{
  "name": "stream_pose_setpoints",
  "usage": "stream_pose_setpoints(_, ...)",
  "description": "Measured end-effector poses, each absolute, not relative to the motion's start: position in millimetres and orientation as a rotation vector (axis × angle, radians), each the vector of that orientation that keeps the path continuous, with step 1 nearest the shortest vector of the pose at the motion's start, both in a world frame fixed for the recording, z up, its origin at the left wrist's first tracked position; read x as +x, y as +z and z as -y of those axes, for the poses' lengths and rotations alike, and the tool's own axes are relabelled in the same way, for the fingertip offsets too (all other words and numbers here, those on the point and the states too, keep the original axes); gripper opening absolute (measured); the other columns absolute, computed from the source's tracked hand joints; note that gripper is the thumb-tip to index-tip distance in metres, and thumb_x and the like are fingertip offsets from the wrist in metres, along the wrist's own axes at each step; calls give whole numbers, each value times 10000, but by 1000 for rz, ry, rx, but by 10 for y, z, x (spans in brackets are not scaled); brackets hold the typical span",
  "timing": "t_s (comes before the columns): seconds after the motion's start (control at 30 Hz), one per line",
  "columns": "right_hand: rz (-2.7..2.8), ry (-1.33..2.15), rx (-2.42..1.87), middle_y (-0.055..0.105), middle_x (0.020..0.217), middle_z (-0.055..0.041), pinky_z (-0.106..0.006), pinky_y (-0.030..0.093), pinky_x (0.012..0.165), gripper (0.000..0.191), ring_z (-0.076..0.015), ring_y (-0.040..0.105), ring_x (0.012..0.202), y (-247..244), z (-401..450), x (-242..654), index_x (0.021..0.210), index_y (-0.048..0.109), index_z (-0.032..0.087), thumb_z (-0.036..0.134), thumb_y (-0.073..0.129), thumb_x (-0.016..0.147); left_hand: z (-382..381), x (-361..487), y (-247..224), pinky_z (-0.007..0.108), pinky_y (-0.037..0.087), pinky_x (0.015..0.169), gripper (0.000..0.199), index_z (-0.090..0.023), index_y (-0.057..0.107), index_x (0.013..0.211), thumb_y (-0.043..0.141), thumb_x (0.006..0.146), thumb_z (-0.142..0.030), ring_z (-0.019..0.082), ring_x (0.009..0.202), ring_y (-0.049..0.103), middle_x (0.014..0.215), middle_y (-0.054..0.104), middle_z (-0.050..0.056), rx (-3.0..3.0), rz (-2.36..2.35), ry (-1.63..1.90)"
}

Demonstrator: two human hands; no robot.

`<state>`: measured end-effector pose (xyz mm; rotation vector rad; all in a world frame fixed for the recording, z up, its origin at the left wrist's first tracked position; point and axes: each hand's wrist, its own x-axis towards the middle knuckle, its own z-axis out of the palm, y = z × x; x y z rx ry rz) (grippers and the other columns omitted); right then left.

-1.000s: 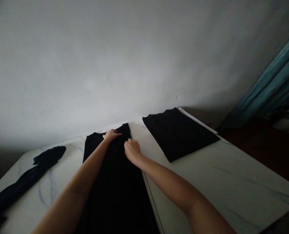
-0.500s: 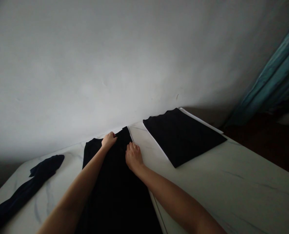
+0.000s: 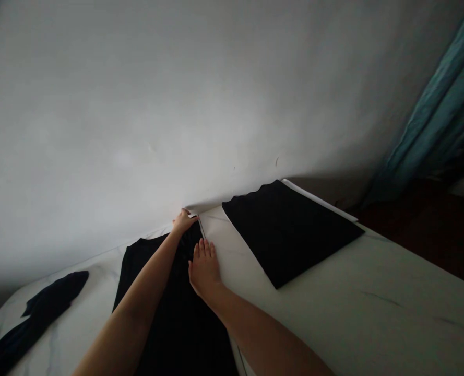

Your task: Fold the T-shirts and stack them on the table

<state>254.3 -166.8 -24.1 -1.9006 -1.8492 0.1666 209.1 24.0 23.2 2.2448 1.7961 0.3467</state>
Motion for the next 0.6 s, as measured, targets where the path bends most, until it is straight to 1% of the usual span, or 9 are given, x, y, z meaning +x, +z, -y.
stream_pose_setpoints(0.1, 1840, 198, -1868, 259, 1541, -247, -550, 214, 1177, 575, -343, 223, 1458, -237, 1658, 2540, 1448, 396, -20, 296, 415, 968, -261, 2079, 191, 471, 430, 937, 338, -210, 551, 1079, 663, 797, -360, 294, 1122, 620, 1113, 712, 112, 2212, -1770, 388)
stream_pose_setpoints(0.2, 1897, 245, -1803, 221, 1554, -247, -500, 203, 1195, 588, -329, 178, 1470, -205, 1665, 2547, 1455, 362, -53, 290, 402, 978, -275, 2056, 170, 373, 479, 878, 277, -238, 559, 1074, 636, 808, -239, 211, 1003, 667, 1029, 737, 39, 2212, -1682, 464)
stream_pose_setpoints(0.27, 1920, 284, -1784, 224, 1552, -250, -491, 204, 1197, 597, -328, 182, 1469, -181, 1674, 2556, 1460, 350, -56, 303, 395, 984, -282, 2047, 162, 305, 500, 830, 268, -231, 577, 1076, 593, 817, -166, 167, 933, 681, 1027, 737, 25, 2219, -1618, 533)
stream_pose_setpoints(0.33, 1915, 319, -1798, 222, 1551, -254, -494, 209, 1194, 619, -333, 191, 1465, -162, 1681, 2565, 1465, 341, -55, 333, 398, 986, -285, 2040, 150, 269, 511, 805, 243, -213, 610, 1037, 562, 815, -126, 151, 901, 685, 1032, 736, 30, 2225, -1567, 597)
stream_pose_setpoints(0.4, 1902, 340, -1820, 215, 1553, -251, -494, 211, 1193, 640, -335, 193, 1464, -154, 1683, 2571, 1471, 333, -50, 358, 405, 983, -282, 2032, 122, 267, 518, 809, 215, -201, 643, 981, 541, 815, -113, 155, 893, 687, 1022, 740, 35, 2234, -1532, 650)
stream_pose_setpoints(0.5, 1888, 348, -1835, 210, 1556, -246, -486, 213, 1193, 649, -329, 199, 1465, -162, 1679, 2575, 1472, 336, -44, 371, 411, 978, -265, 2017, 50, 291, 521, 839, 227, -208, 678, 936, 517, 818, -100, 171, 901, 684, 999, 745, 28, 2260, -1495, 707)
stream_pose_setpoints(0.6, 1885, 329, -1829, 209, 1560, -239, -479, 206, 1194, 652, -323, 203, 1466, -183, 1670, 2577, 1469, 345, -40, 382, 406, 976, -245, 2014, -32, 305, 505, 900, 238, -218, 700, 894, 511, 826, -90, 180, 959, 666, 1002, 736, 27, 2314, -1460, 729)
